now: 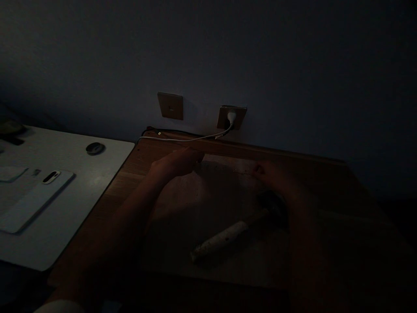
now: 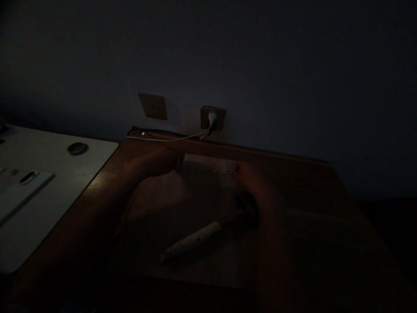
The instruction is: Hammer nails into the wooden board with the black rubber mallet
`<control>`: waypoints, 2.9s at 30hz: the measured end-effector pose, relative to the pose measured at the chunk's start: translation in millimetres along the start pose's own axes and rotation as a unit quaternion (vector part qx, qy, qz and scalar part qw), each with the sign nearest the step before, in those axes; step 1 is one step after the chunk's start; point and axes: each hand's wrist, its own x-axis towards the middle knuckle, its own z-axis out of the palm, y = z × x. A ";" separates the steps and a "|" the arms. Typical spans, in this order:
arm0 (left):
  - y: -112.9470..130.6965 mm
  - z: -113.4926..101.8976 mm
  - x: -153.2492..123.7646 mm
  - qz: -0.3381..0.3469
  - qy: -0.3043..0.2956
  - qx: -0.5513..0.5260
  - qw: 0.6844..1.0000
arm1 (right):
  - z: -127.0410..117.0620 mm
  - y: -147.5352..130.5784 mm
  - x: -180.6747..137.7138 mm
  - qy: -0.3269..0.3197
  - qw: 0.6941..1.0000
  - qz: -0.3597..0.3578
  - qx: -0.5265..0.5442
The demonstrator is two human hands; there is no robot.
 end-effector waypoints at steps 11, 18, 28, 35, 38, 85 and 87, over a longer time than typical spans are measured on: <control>0.6 -3.2 4.3 0.039 0.042 -0.047 0.997 | -2.3 -7.4 -1.4 0.012 0.999 -0.033 0.027; 8.8 1.5 6.5 0.032 0.008 0.009 0.999 | 14.7 -12.6 6.4 0.016 0.999 -0.046 0.019; 9.6 -6.4 6.8 0.061 0.074 -0.188 0.977 | 8.1 -24.4 2.7 0.043 0.993 -0.080 0.072; 1.3 -7.3 12.5 -0.005 0.071 -0.706 0.704 | -10.7 -47.5 -9.6 0.018 0.907 -0.041 0.420; 6.5 -6.4 19.1 -0.073 0.077 -0.784 0.612 | -24.1 -58.9 -13.5 0.053 0.778 -0.020 0.625; 25.7 20.9 33.5 -0.063 0.110 -0.589 0.798 | 36.6 -82.3 4.9 0.122 0.977 0.046 0.169; 25.6 21.4 34.1 -0.070 0.073 -0.676 0.730 | 41.8 -82.9 1.3 0.101 0.988 0.044 0.110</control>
